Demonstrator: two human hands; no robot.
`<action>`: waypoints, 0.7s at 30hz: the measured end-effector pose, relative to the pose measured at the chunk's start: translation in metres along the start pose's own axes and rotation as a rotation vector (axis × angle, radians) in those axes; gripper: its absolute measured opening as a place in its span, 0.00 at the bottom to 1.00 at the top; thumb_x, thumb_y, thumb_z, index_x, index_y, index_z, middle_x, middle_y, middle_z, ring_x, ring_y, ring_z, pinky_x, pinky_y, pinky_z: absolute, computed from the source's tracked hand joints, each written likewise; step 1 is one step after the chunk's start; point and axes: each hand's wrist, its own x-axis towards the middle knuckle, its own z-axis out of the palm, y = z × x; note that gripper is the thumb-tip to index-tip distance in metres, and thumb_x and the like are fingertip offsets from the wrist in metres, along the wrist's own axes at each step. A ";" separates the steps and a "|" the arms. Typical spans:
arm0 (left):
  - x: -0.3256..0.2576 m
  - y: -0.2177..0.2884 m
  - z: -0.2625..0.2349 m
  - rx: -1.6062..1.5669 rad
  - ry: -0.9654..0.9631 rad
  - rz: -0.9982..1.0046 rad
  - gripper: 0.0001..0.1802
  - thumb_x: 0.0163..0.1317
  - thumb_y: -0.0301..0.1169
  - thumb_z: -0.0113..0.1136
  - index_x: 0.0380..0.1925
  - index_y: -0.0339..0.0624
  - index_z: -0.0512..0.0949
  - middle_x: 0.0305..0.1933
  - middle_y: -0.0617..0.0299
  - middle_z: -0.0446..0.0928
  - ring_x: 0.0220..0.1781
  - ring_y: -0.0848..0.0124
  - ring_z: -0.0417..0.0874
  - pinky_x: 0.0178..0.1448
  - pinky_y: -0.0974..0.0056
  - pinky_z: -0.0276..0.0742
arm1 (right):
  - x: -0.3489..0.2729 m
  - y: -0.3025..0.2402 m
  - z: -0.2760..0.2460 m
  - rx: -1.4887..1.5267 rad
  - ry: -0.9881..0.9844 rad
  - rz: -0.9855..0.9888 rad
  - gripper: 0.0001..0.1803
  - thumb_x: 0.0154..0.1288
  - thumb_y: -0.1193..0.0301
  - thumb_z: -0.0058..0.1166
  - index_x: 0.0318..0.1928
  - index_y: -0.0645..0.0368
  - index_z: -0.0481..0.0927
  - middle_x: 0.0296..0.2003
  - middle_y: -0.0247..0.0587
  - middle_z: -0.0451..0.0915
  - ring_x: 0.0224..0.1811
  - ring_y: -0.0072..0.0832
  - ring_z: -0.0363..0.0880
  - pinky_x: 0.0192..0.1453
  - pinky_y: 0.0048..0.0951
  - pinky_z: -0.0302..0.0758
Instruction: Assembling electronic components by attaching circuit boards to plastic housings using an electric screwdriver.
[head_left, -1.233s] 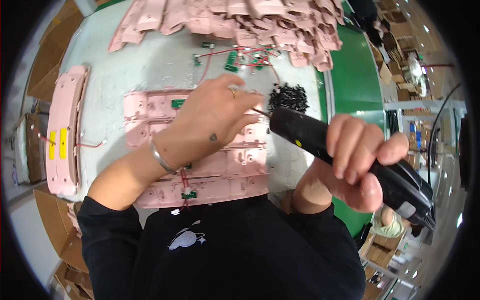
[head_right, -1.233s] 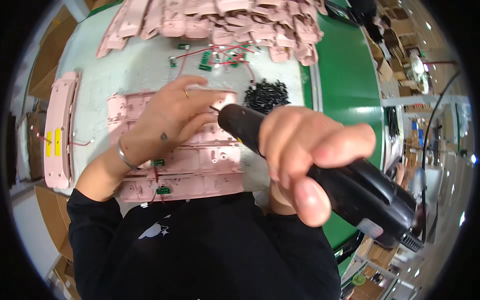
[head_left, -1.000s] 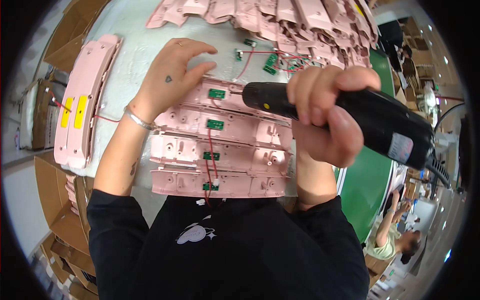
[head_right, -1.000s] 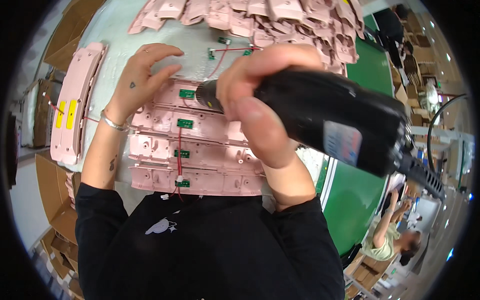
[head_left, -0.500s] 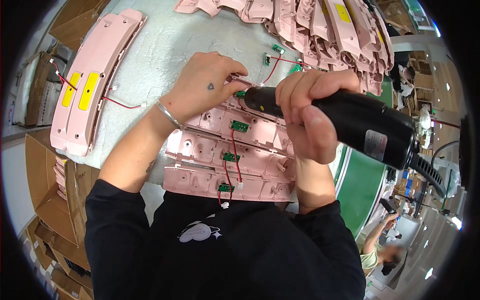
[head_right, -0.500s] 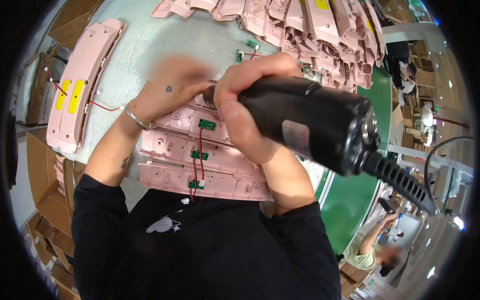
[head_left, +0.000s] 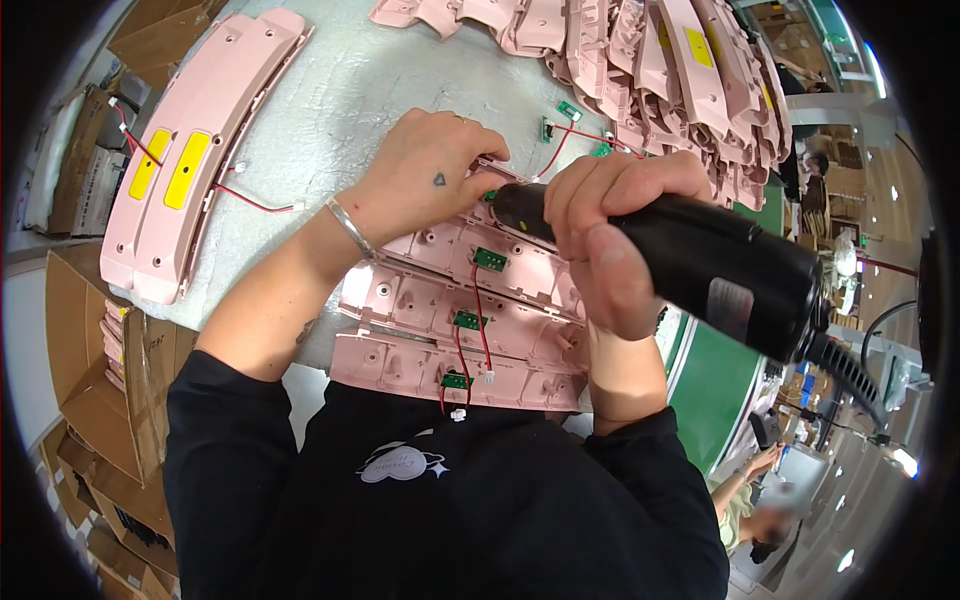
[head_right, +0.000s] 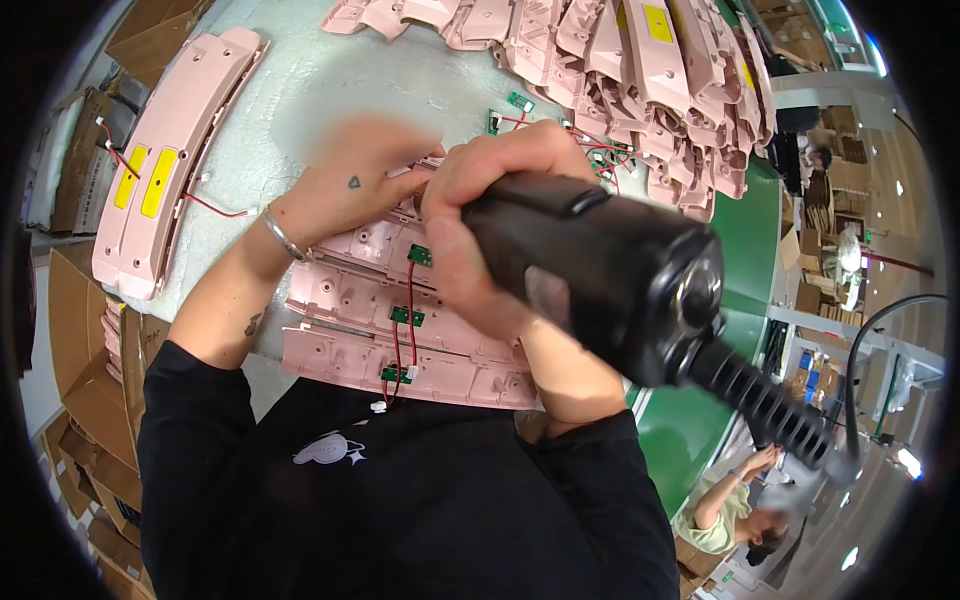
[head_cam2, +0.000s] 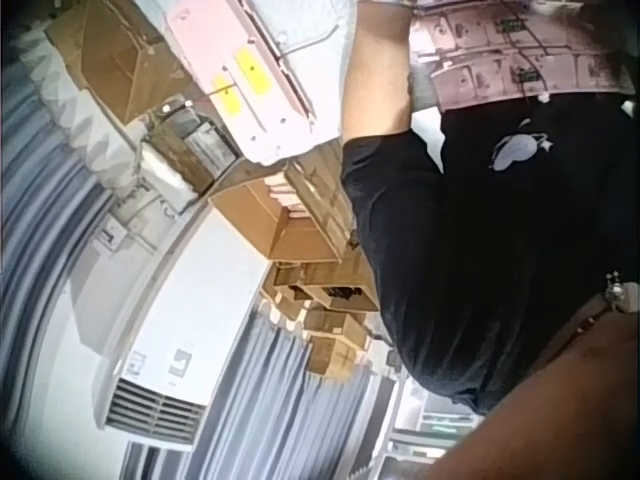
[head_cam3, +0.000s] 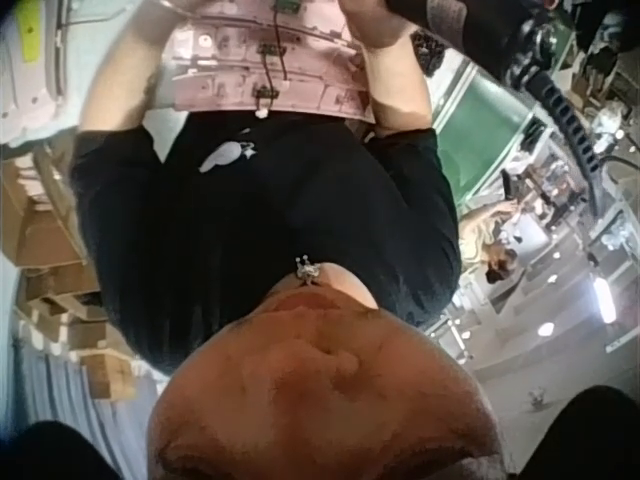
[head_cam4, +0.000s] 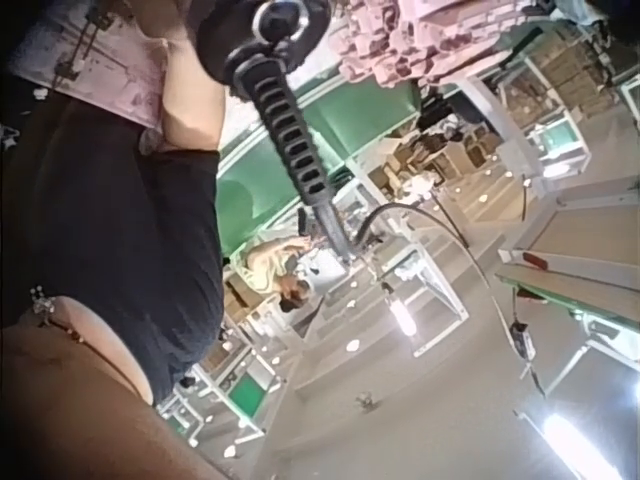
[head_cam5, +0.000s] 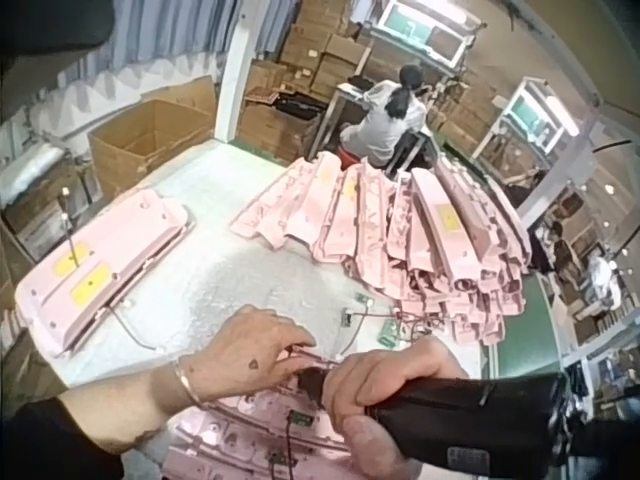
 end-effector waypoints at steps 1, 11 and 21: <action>-0.001 0.001 -0.001 -0.003 0.000 0.009 0.13 0.50 0.40 0.63 0.31 0.45 0.81 0.27 0.59 0.80 0.34 0.59 0.80 0.41 0.56 0.71 | 0.001 -0.003 0.000 0.020 0.029 0.025 0.12 0.51 0.75 0.50 0.34 0.57 0.62 0.16 0.35 0.64 0.17 0.23 0.60 0.25 0.26 0.63; -0.023 0.028 -0.030 0.107 0.074 0.268 0.15 0.50 0.29 0.62 0.40 0.41 0.77 0.38 0.59 0.79 0.43 0.56 0.76 0.48 0.57 0.71 | -0.032 -0.064 -0.071 0.139 0.095 -0.197 0.17 0.53 0.69 0.46 0.45 0.60 0.68 0.19 0.28 0.61 0.19 0.19 0.60 0.32 0.27 0.61; -0.142 0.089 -0.039 0.228 -0.286 0.173 0.23 0.44 0.32 0.64 0.45 0.47 0.76 0.45 0.62 0.74 0.45 0.64 0.74 0.52 0.56 0.69 | -0.134 -0.109 -0.156 0.113 0.560 -0.084 0.15 0.53 0.73 0.46 0.43 0.60 0.72 0.20 0.29 0.60 0.23 0.19 0.59 0.37 0.26 0.58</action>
